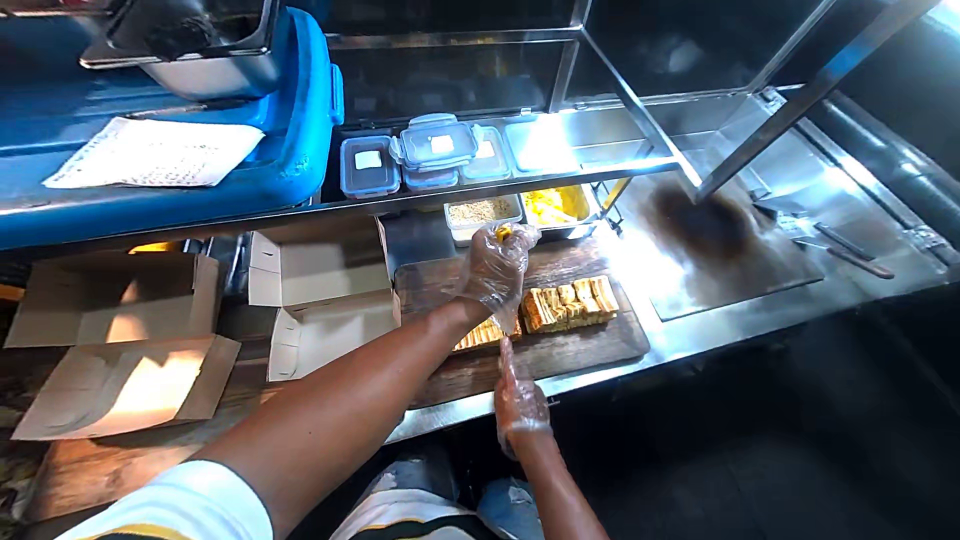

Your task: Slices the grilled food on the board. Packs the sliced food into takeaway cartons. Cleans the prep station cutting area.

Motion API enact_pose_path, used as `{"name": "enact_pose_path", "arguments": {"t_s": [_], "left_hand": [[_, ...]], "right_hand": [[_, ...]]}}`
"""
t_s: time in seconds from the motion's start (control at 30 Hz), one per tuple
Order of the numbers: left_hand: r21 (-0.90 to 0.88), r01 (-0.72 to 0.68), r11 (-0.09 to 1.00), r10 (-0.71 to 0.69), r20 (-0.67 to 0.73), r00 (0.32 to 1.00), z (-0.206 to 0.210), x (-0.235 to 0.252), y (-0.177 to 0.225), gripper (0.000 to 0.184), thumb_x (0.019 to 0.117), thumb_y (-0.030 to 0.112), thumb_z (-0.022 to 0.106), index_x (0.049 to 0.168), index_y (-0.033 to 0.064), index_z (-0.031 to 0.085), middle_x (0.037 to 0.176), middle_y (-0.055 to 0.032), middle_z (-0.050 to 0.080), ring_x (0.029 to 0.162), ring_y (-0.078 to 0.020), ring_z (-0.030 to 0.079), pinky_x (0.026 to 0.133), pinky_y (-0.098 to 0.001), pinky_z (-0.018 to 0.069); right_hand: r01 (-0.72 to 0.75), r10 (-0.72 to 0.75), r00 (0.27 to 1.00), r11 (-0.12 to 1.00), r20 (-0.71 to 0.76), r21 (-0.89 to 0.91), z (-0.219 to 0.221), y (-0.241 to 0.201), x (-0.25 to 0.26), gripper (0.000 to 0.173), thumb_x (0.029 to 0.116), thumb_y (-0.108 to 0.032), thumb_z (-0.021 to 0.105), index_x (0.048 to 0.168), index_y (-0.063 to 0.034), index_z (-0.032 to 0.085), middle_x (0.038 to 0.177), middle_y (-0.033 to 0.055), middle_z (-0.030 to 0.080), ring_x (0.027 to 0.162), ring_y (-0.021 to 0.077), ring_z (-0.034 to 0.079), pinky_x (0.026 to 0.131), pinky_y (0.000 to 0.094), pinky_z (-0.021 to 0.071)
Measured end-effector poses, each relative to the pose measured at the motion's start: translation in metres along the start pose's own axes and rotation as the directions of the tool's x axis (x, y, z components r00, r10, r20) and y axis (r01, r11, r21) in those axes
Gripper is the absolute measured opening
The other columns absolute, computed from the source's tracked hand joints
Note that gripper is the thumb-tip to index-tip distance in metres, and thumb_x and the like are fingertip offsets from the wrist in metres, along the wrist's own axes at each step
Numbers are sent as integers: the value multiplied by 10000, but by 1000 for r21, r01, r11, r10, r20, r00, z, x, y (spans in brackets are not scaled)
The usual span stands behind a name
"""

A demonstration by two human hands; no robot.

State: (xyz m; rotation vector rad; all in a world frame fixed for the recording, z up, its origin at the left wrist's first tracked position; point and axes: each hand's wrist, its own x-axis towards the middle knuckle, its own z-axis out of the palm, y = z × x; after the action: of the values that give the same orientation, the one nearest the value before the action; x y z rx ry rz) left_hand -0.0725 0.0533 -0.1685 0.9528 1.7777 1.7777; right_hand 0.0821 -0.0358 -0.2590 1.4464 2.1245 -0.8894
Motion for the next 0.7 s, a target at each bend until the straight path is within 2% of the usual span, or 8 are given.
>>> {"name": "enact_pose_path", "arguments": {"t_s": [0.2, 0.27, 0.37, 0.43, 0.5, 0.57, 0.63, 0.7], "left_hand": [[-102, 67, 993, -73, -58, 996, 0, 2, 0, 148, 956, 47, 603, 826, 70, 671, 672, 49, 594, 554, -4, 502, 537, -193, 453], [-23, 25, 999, -26, -57, 998, -1, -2, 2, 143, 950, 38, 599, 840, 55, 690, 709, 39, 617, 613, 10, 535, 593, -179, 470], [56, -28, 998, 30, -27, 999, -1, -9, 3, 137, 942, 37, 599, 866, 34, 714, 770, 17, 658, 716, 13, 592, 687, -184, 502], [15, -33, 999, 33, -18, 999, 1, -6, 1, 147, 943, 40, 598, 835, 50, 696, 719, 42, 631, 633, 20, 555, 611, -174, 484], [-49, -11, 999, 11, -9, 1000, -1, -3, -2, 172, 954, 47, 591, 811, 69, 684, 664, 66, 591, 552, 17, 499, 542, -173, 449], [-138, 23, 990, -25, -13, 1000, -4, 0, -4, 184, 950, 51, 576, 794, 94, 664, 638, 75, 576, 519, 5, 480, 511, -183, 435], [-208, 50, 977, -53, -10, 999, -7, 1, -6, 188, 952, 62, 573, 789, 117, 646, 626, 81, 558, 513, -6, 477, 504, -191, 433], [-264, 64, 962, -70, -14, 997, -7, 0, -8, 192, 941, 72, 573, 767, 138, 620, 592, 83, 525, 487, -22, 458, 481, -203, 417]], "right_hand": [[1, -1, 999, 1000, -39, -10, 32, 48, -75, 713, 1023, -173, 464, 1656, -340, 181, 1225, 193, 677, 832, 333, 737, 745, 515, 609], [44, -45, 997, 999, -66, -9, 31, 40, -46, 696, 1028, -185, 458, 1657, -322, 192, 1275, 181, 671, 889, 330, 740, 781, 511, 609], [30, -29, 999, 999, 23, -33, 8, 10, 7, 686, 1059, -199, 430, 1661, -334, 130, 1466, 158, 568, 1119, 341, 698, 942, 527, 564], [29, -30, 999, 999, -32, -24, 23, 29, -12, 696, 1050, -212, 433, 1658, -366, 131, 1360, 166, 632, 993, 341, 727, 849, 524, 592], [46, -44, 992, 999, -115, 12, 60, 79, -66, 683, 1022, -190, 478, 1643, -350, 243, 1231, 192, 683, 815, 359, 732, 716, 547, 607], [119, -100, 978, 988, -182, 101, 84, 128, -122, 640, 989, -132, 537, 1603, -228, 388, 1136, 226, 714, 762, 379, 733, 684, 579, 604], [266, -190, 941, 926, -281, 266, 87, 155, -150, 551, 982, -65, 555, 1530, -74, 490, 1138, 228, 730, 835, 331, 751, 788, 546, 618], [359, -240, 925, 807, -294, 469, 70, 153, -155, 547, 985, -28, 547, 1524, -3, 462, 1343, 211, 659, 979, 239, 745, 923, 453, 603]]}}
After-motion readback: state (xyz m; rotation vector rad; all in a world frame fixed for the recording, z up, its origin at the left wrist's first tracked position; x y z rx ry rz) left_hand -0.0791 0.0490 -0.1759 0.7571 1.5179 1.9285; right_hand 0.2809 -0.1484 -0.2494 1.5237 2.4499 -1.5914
